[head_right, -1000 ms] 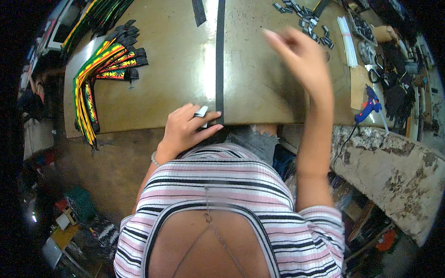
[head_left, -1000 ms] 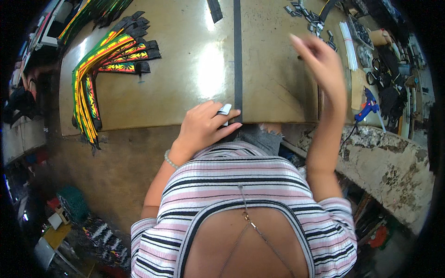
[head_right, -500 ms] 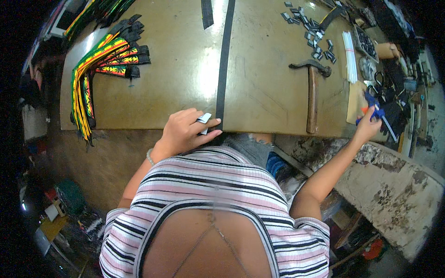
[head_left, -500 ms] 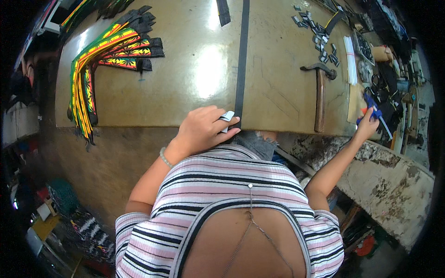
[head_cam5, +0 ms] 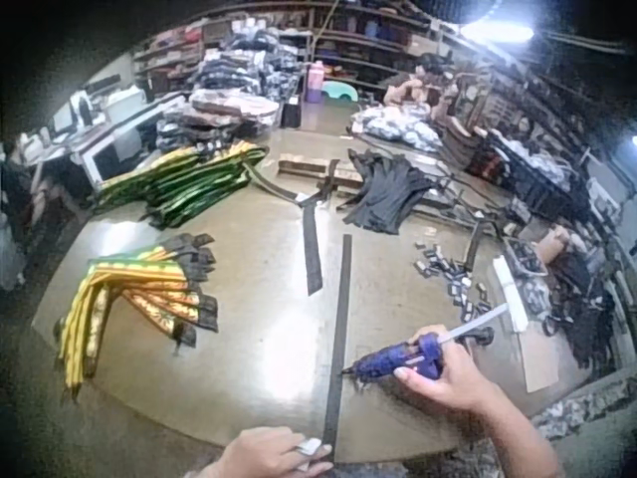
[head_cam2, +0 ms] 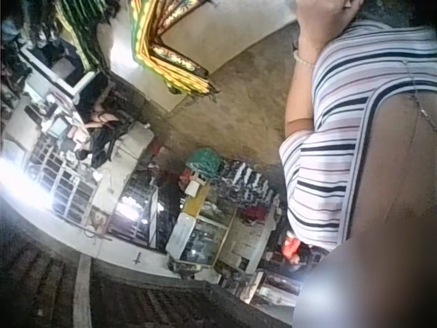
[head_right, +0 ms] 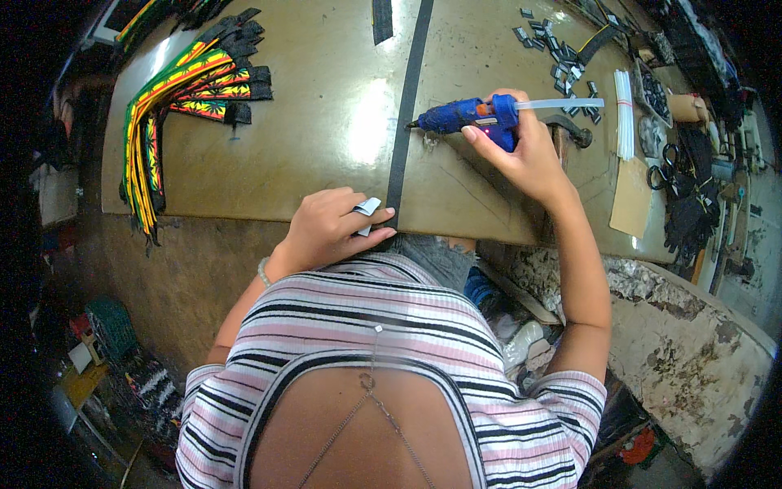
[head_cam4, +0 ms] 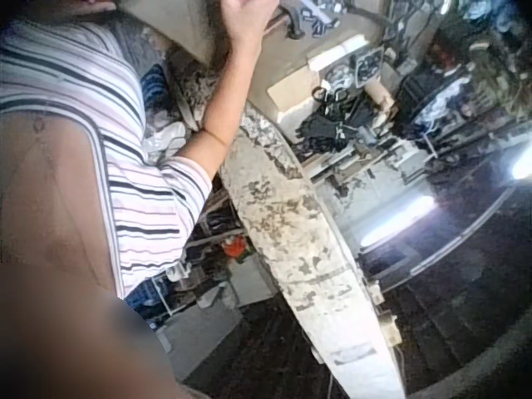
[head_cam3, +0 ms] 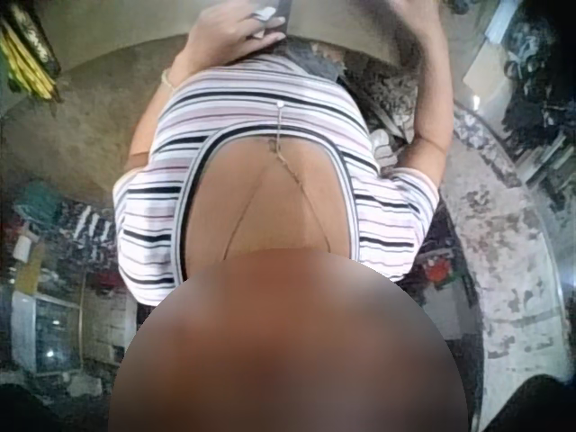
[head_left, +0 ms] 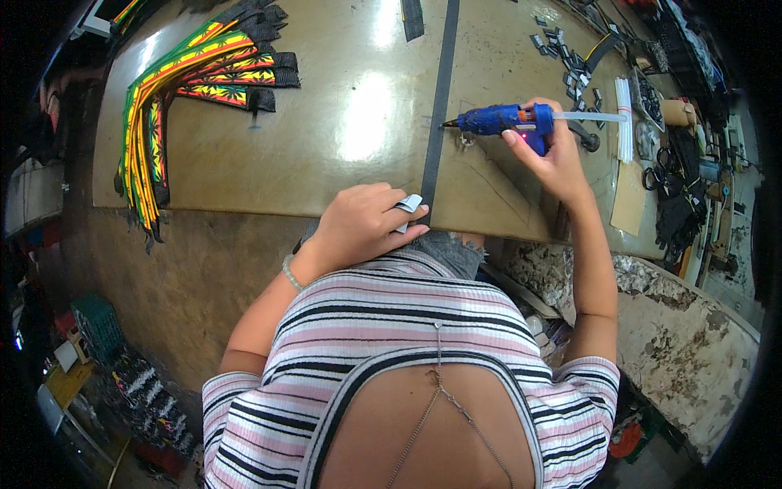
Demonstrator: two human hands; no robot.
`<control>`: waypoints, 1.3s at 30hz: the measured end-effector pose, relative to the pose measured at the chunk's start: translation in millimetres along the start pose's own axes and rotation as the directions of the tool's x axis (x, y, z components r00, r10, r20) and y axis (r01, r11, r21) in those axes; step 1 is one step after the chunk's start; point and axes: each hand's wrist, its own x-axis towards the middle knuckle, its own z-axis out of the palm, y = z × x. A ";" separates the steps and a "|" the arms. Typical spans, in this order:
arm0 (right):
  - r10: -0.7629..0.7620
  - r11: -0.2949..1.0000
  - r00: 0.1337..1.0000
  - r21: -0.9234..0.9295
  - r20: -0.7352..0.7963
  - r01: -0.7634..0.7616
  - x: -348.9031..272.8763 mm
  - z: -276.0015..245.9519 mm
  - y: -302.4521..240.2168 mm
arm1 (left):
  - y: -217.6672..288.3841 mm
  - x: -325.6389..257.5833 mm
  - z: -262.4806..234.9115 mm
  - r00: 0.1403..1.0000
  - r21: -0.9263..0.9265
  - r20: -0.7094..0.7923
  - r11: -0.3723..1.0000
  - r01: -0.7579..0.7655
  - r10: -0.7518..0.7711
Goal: The person assembles fabric straps by applying hot glue to black webbing, attaching colorful patterned fabric, and securing metal buckles. They repeatedly fold, align, and press the materials together, then trim excess fabric with scissors.
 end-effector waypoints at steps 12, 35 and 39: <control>-0.057 0.986 0.998 -0.158 -0.005 0.055 24.7 -1.2 -2.0 | -0.4 -0.5 0.8 1.000 -0.021 -0.012 1.000 0.001 -0.001; 0.650 0.263 0.383 -0.278 -0.657 -0.924 -225.5 -163.8 141.2 | -166.7 -54.3 -230.4 0.449 0.391 -0.769 0.220 0.894 -0.456; 0.596 0.682 0.557 -0.001 -0.578 -0.731 -180.4 -124.7 55.5 | -161.3 -47.1 -234.0 0.515 0.474 -0.783 0.202 0.857 -0.349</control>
